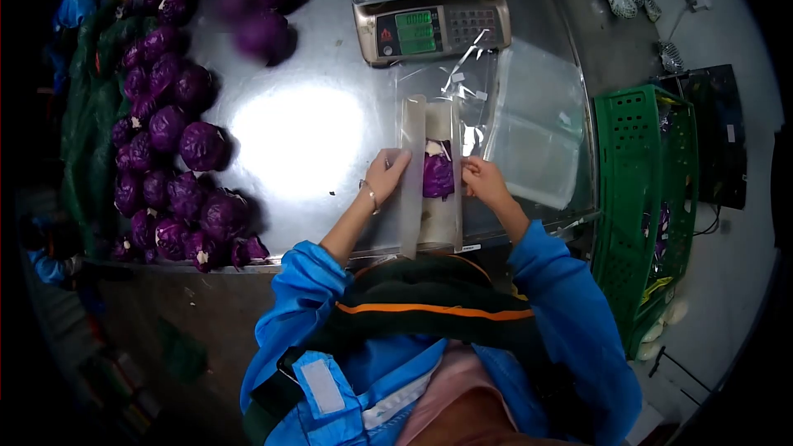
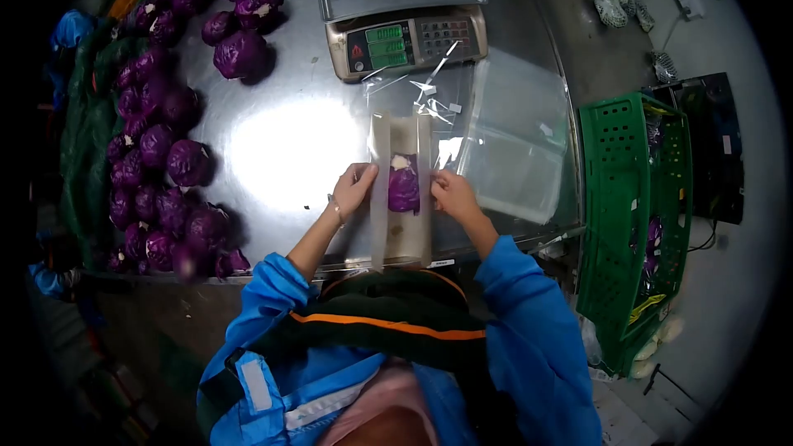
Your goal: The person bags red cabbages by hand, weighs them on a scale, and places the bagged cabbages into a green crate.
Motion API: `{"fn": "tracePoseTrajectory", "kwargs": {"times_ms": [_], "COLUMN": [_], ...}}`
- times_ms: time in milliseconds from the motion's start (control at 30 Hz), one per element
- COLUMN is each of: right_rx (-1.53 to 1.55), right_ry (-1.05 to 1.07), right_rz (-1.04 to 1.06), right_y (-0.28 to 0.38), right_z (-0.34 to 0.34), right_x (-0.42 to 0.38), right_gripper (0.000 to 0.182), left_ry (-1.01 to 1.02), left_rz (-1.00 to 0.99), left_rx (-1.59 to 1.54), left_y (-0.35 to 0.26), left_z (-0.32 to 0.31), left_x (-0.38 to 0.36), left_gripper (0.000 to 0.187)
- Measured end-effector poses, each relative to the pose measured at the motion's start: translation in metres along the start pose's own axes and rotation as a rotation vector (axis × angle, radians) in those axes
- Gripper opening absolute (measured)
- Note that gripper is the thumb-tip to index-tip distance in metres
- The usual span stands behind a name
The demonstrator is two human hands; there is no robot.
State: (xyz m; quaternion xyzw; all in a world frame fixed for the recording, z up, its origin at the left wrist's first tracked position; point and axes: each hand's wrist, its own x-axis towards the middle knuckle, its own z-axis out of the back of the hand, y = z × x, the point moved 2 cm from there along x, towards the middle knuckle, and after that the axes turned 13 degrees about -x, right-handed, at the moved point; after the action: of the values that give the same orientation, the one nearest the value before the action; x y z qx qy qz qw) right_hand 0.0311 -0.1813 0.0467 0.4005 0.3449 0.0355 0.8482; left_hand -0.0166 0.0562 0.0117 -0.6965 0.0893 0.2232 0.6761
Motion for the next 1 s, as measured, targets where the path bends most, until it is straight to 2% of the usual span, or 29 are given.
{"fn": "tracePoseTrajectory", "kwargs": {"times_ms": [33,100,133,167,200,333,367,467,533,667,733,767,800,867,900,1000], "right_rx": [-0.056,-0.165,-0.230,-0.298,-0.391,-0.256,-0.224,0.164,0.398,0.568,0.530,0.516,0.429,0.247,0.017,-1.244], "right_ry": [-0.068,-0.207,-0.181,-0.157,-0.239,-0.044,-0.038,-0.045,-0.068,-0.186,-0.205,-0.214,-0.264,-0.369,-0.539,-0.900], "right_rz": [0.049,0.148,0.163,0.184,0.224,-0.007,-0.002,-0.096,0.040,0.223,0.230,0.229,0.266,0.324,0.519,1.170], "right_y": [-0.010,-0.026,-0.024,-0.020,-0.018,-0.024,-0.040,0.020,0.058,0.126,0.140,0.147,0.150,0.152,0.165,0.228], "right_z": [-0.007,-0.023,-0.027,-0.029,-0.036,-0.061,-0.064,-0.036,-0.016,0.029,0.053,0.061,0.063,0.067,0.067,0.063], "right_x": [-0.001,-0.015,-0.035,-0.058,-0.075,-0.115,-0.115,-0.121,-0.111,-0.105,-0.099,-0.097,-0.091,-0.075,-0.084,-0.140], "right_gripper": [0.029,0.018,0.016,0.014,0.015,0.018,0.016,0.013,0.015,0.015,0.015,0.015,0.014,0.014,0.007,0.022], "left_ry": [-0.067,-0.113,-0.143,-0.105,-0.064,0.093,0.109,0.017,-0.089,-0.072,-0.011,0.072,0.148,0.067,0.078,0.138], "left_rz": [-0.080,-0.200,-0.271,-0.280,-0.279,-0.290,-0.323,-0.524,-0.349,-0.461,-0.386,-0.202,-0.164,-0.144,-0.132,-0.058], "left_rx": [0.154,0.323,0.405,0.436,0.468,0.515,0.512,0.378,0.090,-0.163,-0.030,-0.054,-0.162,-0.125,-0.123,-0.100], "left_y": [-0.015,-0.003,0.000,0.003,0.008,0.023,0.021,-0.029,-0.067,-0.156,-0.189,-0.201,-0.193,-0.199,-0.202,-0.206], "left_z": [-0.001,0.002,0.004,0.008,0.013,0.029,0.032,0.034,0.034,0.048,0.064,0.067,0.071,0.069,0.066,0.058], "left_x": [-0.007,-0.028,-0.040,-0.059,-0.082,-0.141,-0.144,-0.132,-0.107,-0.084,-0.076,-0.070,-0.051,-0.043,-0.043,-0.052], "left_gripper": [0.034,0.029,0.028,0.027,0.026,0.020,0.019,0.013,0.016,0.014,0.014,0.014,0.014,0.016,0.016,0.018]}}
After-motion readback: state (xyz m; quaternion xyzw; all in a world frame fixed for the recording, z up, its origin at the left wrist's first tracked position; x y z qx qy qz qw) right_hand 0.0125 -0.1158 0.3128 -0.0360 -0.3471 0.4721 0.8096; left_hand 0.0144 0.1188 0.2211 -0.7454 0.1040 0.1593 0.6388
